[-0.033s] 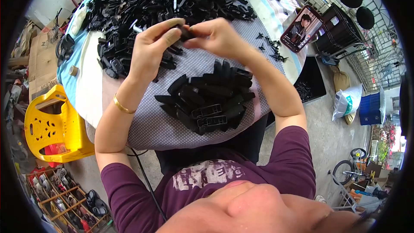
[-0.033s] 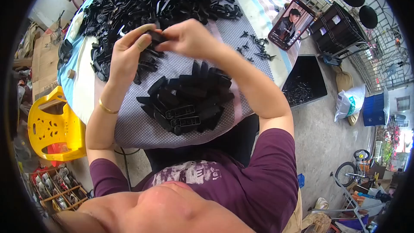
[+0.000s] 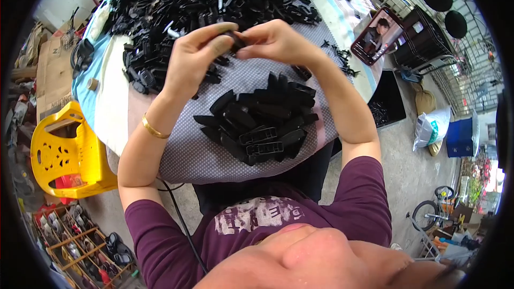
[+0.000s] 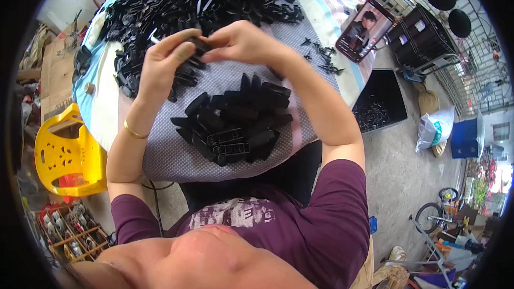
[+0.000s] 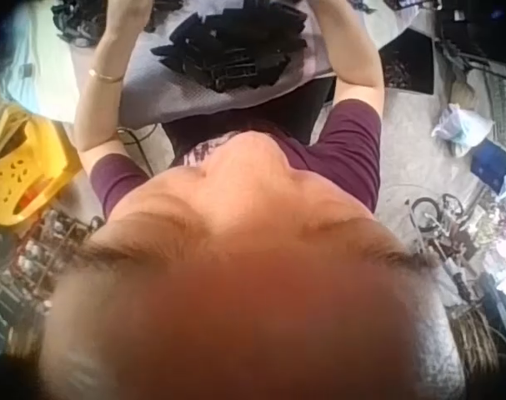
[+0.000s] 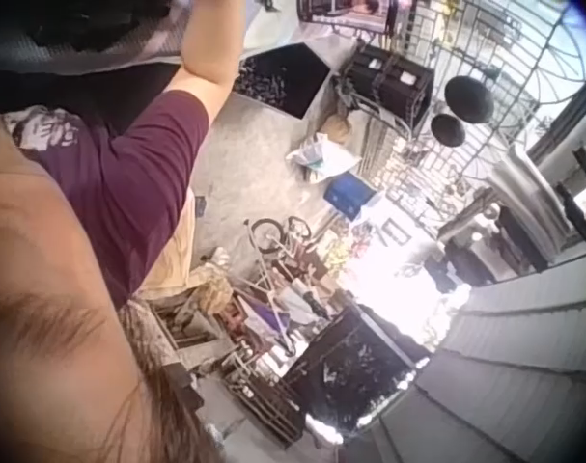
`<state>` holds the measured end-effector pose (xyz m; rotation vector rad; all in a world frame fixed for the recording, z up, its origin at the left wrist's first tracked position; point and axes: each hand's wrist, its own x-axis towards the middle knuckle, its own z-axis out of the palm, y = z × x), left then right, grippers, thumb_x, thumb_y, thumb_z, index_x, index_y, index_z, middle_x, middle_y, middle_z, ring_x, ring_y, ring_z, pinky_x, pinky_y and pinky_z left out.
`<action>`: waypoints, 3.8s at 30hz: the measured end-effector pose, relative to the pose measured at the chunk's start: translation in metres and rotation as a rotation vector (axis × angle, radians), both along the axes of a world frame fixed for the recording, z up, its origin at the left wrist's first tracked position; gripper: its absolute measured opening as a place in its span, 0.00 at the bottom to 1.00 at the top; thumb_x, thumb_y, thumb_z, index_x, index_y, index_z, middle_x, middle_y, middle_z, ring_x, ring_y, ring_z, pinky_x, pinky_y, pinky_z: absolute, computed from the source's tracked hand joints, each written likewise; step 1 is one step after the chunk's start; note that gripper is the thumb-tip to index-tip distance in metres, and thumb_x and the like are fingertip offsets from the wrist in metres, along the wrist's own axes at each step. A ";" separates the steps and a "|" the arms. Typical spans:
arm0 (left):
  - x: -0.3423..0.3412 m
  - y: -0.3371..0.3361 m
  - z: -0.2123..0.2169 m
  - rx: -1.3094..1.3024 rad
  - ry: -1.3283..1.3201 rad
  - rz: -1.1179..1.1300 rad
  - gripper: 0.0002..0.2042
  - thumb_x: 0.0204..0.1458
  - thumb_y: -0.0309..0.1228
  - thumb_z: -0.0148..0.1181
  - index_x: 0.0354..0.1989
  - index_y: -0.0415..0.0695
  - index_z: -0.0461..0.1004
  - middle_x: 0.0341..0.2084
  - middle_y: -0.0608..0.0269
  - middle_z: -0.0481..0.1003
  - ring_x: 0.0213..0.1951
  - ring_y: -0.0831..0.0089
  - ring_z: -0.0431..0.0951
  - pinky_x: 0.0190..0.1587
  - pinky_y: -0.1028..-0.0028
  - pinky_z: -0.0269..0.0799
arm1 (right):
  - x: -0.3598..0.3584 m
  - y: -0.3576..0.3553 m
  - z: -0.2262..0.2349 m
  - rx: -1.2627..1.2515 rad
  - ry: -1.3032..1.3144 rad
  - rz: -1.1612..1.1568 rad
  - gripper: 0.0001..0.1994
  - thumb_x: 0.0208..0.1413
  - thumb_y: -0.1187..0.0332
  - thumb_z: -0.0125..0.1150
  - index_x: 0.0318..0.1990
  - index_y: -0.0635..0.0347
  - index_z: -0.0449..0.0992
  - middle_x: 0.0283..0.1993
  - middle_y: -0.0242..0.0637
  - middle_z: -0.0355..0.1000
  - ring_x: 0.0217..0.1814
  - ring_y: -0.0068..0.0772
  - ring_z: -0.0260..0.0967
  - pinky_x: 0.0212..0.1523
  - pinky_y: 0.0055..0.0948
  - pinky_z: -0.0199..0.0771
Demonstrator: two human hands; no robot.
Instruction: Inspecting and assembling small black plastic components at a workshop table.
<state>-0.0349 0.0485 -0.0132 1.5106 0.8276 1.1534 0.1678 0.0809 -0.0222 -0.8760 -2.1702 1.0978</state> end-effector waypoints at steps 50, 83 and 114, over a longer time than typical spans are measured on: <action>0.004 0.016 -0.019 -0.166 -0.054 -0.114 0.21 0.48 0.23 0.60 0.52 0.32 0.66 0.43 0.55 0.72 0.42 0.72 0.75 0.48 0.74 0.72 | -0.012 -0.022 0.002 0.085 0.281 -0.335 0.14 0.46 0.77 0.64 0.42 0.64 0.75 0.38 0.34 0.73 0.38 0.22 0.71 0.42 0.20 0.73; 0.001 0.015 -0.014 0.043 -0.059 -0.067 0.17 0.46 0.27 0.64 0.46 0.37 0.74 0.34 0.69 0.73 0.36 0.82 0.72 0.42 0.84 0.69 | -0.016 -0.028 0.004 0.498 0.316 -0.302 0.09 0.45 0.80 0.63 0.36 0.69 0.77 0.39 0.40 0.73 0.39 0.26 0.72 0.40 0.21 0.75; -0.005 0.014 -0.006 0.096 -0.114 -0.091 0.11 0.48 0.23 0.61 0.42 0.37 0.76 0.34 0.58 0.78 0.37 0.75 0.77 0.45 0.77 0.73 | -0.018 -0.030 -0.004 0.591 0.109 -0.260 0.08 0.44 0.75 0.65 0.29 0.69 0.73 0.28 0.41 0.71 0.25 0.29 0.71 0.27 0.22 0.69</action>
